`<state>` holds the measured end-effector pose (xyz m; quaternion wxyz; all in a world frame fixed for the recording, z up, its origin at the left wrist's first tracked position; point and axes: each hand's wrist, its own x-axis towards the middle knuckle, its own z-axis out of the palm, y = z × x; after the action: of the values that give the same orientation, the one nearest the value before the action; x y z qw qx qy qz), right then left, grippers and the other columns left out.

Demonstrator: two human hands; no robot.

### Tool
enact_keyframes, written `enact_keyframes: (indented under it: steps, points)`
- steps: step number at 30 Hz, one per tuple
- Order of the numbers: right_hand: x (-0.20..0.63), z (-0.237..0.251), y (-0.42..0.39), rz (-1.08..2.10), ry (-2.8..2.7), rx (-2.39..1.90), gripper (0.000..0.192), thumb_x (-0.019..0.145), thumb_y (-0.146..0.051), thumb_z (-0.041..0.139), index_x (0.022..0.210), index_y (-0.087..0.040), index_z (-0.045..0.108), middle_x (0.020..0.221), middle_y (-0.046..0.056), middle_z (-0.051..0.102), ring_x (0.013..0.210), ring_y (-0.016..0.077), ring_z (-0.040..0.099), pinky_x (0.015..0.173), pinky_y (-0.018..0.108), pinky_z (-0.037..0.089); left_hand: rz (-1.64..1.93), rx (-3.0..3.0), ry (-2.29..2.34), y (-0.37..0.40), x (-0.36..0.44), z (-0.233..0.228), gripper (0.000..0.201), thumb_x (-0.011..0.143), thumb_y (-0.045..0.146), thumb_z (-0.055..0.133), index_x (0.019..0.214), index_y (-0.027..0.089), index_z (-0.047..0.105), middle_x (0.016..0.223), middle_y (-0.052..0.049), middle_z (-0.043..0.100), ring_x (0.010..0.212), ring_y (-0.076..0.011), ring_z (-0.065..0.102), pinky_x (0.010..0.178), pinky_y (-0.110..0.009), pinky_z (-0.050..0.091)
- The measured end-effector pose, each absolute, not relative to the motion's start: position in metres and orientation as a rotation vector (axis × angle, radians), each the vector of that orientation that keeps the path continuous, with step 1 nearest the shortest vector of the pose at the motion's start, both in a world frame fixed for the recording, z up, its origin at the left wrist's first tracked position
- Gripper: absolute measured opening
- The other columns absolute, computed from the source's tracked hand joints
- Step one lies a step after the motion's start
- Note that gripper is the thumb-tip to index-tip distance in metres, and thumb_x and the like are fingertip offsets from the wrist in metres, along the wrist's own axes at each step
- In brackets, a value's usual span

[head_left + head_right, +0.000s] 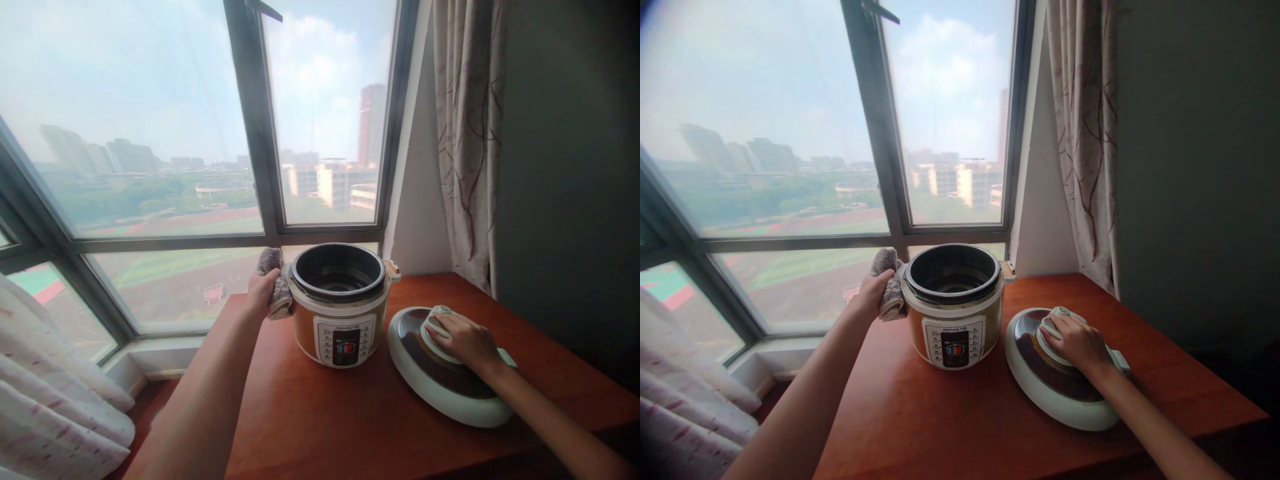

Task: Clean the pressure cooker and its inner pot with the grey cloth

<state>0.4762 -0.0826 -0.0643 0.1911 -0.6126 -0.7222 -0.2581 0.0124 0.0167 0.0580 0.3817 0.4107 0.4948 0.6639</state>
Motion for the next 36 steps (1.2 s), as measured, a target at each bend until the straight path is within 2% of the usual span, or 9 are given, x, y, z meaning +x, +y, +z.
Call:
enact_keyframes:
  steps: [8, 15, 21, 23, 26, 28, 31, 36]
  points:
    - [0.472, -0.070, -0.080, -0.715, -2.009, -1.730, 0.035, 0.092, -0.051, 0.054, 0.104, -0.024, 0.074, 0.102, 0.007, 0.076, 0.090, 0.0253, 0.070, 0.067, 0.033, 0.050, 1.658, 1.067, 1.311, 0.018, 0.012, 0.057, 0.028, 0.056, 0.028, 0.072, 0.080, 0.014, 0.067, 0.065, -0.002, 0.066, 0.060, -0.0179, 0.062, 0.056, -0.027, 0.048]
    - [0.469, -0.074, -0.080, -0.729, -1.957, -1.719, 0.041, 0.092, -0.053, 0.051, 0.106, -0.022, 0.073, 0.103, 0.010, 0.075, 0.089, 0.0255, 0.070, 0.066, 0.033, 0.049, 1.666, 1.045, 1.389, 0.016, 0.014, 0.058, 0.030, 0.059, 0.029, 0.071, 0.083, 0.013, 0.067, 0.068, -0.004, 0.067, 0.063, -0.0187, 0.064, 0.057, -0.028, 0.050]
    - [0.466, -0.071, -0.079, -0.654, -2.026, -1.780, 0.038, 0.094, -0.051, 0.049, 0.106, -0.023, 0.071, 0.104, 0.010, 0.074, 0.090, 0.0270, 0.069, 0.065, 0.035, 0.051, 1.664, 1.044, 1.382, 0.016, 0.014, 0.057, 0.027, 0.059, 0.029, 0.071, 0.081, 0.013, 0.067, 0.068, -0.005, 0.068, 0.064, -0.0196, 0.064, 0.057, -0.028, 0.050]
    - [0.466, -0.069, -0.079, -0.622, -2.035, -1.806, 0.039, 0.095, -0.051, 0.048, 0.108, -0.023, 0.070, 0.104, 0.011, 0.074, 0.092, 0.0278, 0.069, 0.067, 0.036, 0.052, 1.671, 1.041, 1.381, 0.017, 0.013, 0.056, 0.028, 0.059, 0.029, 0.071, 0.082, 0.013, 0.068, 0.069, -0.006, 0.068, 0.064, -0.0200, 0.065, 0.057, -0.028, 0.050]
    - [0.461, -0.063, -0.079, -0.564, -2.025, -1.801, 0.044, 0.095, -0.053, 0.048, 0.113, -0.019, 0.069, 0.110, 0.013, 0.073, 0.101, 0.0319, 0.067, 0.081, 0.044, 0.054, 1.682, 1.031, 1.384, 0.018, 0.013, 0.055, 0.028, 0.059, 0.028, 0.072, 0.082, 0.013, 0.068, 0.070, -0.007, 0.069, 0.065, -0.0200, 0.065, 0.056, -0.028, 0.050]
    - [0.451, -0.056, -0.078, -0.456, -2.011, -1.753, 0.052, 0.093, -0.056, 0.048, 0.121, -0.016, 0.066, 0.118, 0.017, 0.070, 0.110, 0.0350, 0.064, 0.091, 0.049, 0.052, 1.687, 1.027, 1.384, 0.018, 0.013, 0.055, 0.027, 0.058, 0.028, 0.072, 0.081, 0.013, 0.068, 0.070, -0.006, 0.069, 0.065, -0.0193, 0.065, 0.056, -0.027, 0.050]
    - [0.425, -0.046, -0.075, -0.094, -1.955, -1.656, 0.067, 0.091, -0.062, 0.048, 0.136, -0.014, 0.056, 0.133, 0.020, 0.062, 0.124, 0.0355, 0.058, 0.104, 0.051, 0.045, 1.693, 1.029, 1.368, 0.016, 0.015, 0.057, 0.026, 0.058, 0.028, 0.071, 0.080, 0.014, 0.067, 0.069, -0.005, 0.068, 0.063, -0.0181, 0.064, 0.056, -0.027, 0.050]
    - [0.375, -0.037, -0.067, 0.550, -1.742, -1.418, 0.073, 0.091, -0.064, 0.047, 0.150, -0.020, 0.040, 0.148, 0.018, 0.050, 0.140, 0.0309, 0.044, 0.114, 0.051, 0.035, 1.702, 1.020, 1.370, 0.013, 0.017, 0.061, 0.020, 0.058, 0.026, 0.069, 0.075, 0.016, 0.064, 0.065, -0.004, 0.066, 0.060, -0.0177, 0.063, 0.055, -0.027, 0.050]
